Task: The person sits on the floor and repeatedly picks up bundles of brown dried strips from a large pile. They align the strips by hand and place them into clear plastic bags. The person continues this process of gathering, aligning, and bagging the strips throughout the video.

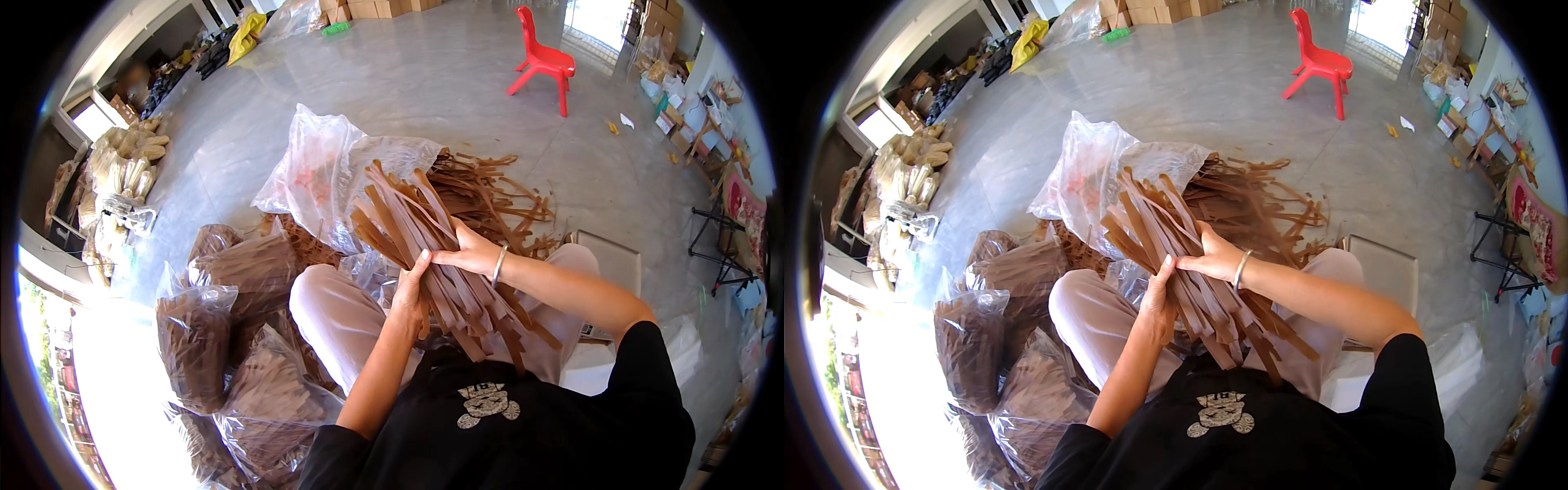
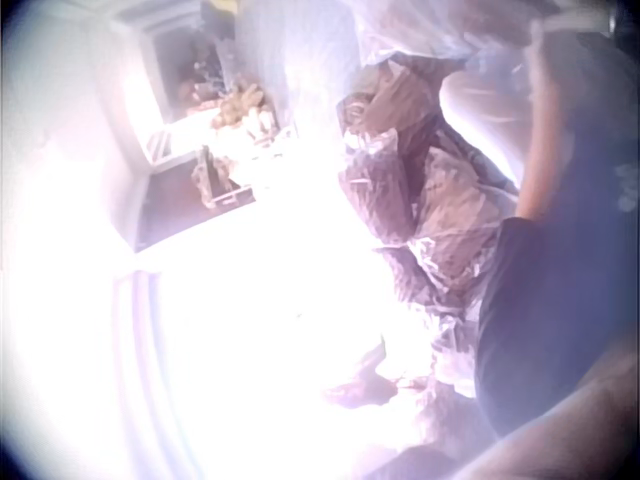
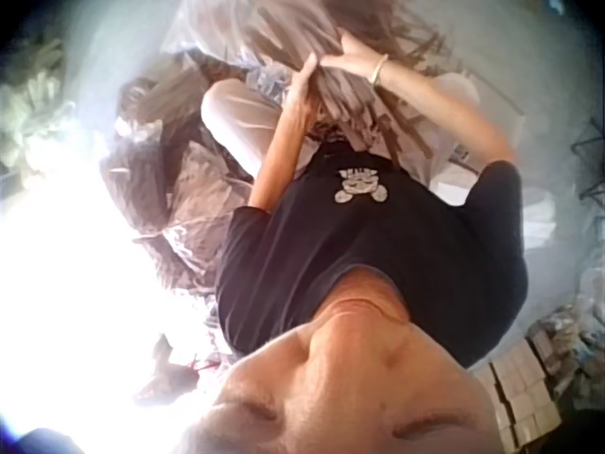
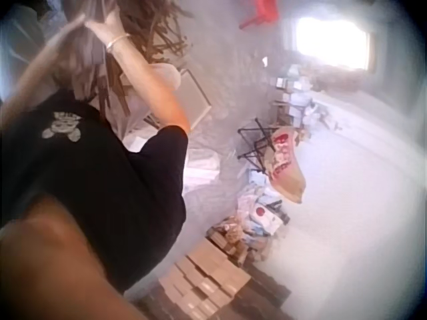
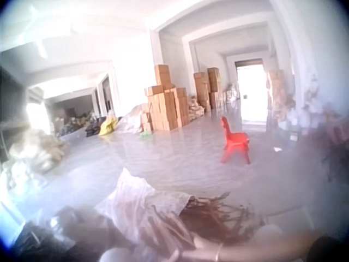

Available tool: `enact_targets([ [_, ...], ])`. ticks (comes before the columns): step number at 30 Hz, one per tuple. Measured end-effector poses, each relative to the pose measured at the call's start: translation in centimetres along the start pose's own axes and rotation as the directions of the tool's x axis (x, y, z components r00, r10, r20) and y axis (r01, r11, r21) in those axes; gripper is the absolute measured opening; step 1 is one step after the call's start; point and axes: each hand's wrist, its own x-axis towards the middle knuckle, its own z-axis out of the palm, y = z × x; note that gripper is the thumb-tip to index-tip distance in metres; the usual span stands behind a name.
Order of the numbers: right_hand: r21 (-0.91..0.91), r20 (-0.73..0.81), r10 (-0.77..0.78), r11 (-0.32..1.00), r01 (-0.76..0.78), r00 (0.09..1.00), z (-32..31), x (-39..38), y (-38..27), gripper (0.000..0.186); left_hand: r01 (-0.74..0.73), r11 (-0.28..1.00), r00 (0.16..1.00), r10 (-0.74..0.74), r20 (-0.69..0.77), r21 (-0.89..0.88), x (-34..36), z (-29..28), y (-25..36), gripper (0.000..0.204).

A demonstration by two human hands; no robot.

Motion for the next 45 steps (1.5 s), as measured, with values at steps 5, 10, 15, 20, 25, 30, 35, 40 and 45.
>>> enact_targets([
  [5,0.243,0.068,0.009,0.970,-0.025,0.998,0.0,0.4,-4.8,0.079,-0.009,1.000,0.991,0.012,0.130,-0.028,2.0,-1.3,3.4,0.065],
  [10,-0.123,0.020,-0.092,0.988,0.094,0.996,-2.0,-2.0,-4.7,0.085,0.136,0.991,0.984,-0.132,0.123,-0.020,2.0,-0.1,2.8,0.066],
  [15,-0.265,-0.007,-0.178,0.949,0.170,0.984,-0.4,-6.8,0.4,0.088,0.174,0.979,0.961,-0.192,0.202,0.103,0.1,0.2,-1.6,0.082],
  [20,-0.598,-0.146,-0.245,0.794,0.112,0.959,0.5,-7.2,-1.0,0.102,0.123,0.982,0.948,-0.159,0.274,0.144,0.7,1.3,-1.0,0.086],
  [25,-0.726,-0.226,-0.268,0.687,0.021,0.936,1.7,-5.3,-1.6,0.102,0.063,0.988,0.928,-0.111,0.354,0.144,2.8,1.4,-0.2,0.084],
  [30,-0.657,-0.014,-0.109,0.751,0.073,0.994,-0.8,-4.5,-4.6,0.076,0.135,0.991,0.976,-0.134,0.170,0.004,3.4,0.5,-0.5,0.069],
  [35,-0.603,0.036,-0.084,0.793,0.088,0.996,-0.3,-6.6,-3.0,0.072,0.086,0.994,0.963,-0.066,0.260,-0.065,3.9,-0.7,-1.5,0.067],
  [40,-0.483,0.166,-0.032,0.869,0.110,0.986,-0.5,-7.2,-3.5,0.074,0.092,0.984,0.868,-0.005,0.496,-0.151,3.3,-0.9,-0.7,0.083],
  [45,-0.744,0.054,-0.043,0.665,0.069,0.998,0.2,-7.7,-1.4,0.086,0.093,0.986,0.869,-0.011,0.495,-0.141,2.2,1.2,0.3,0.080],
])
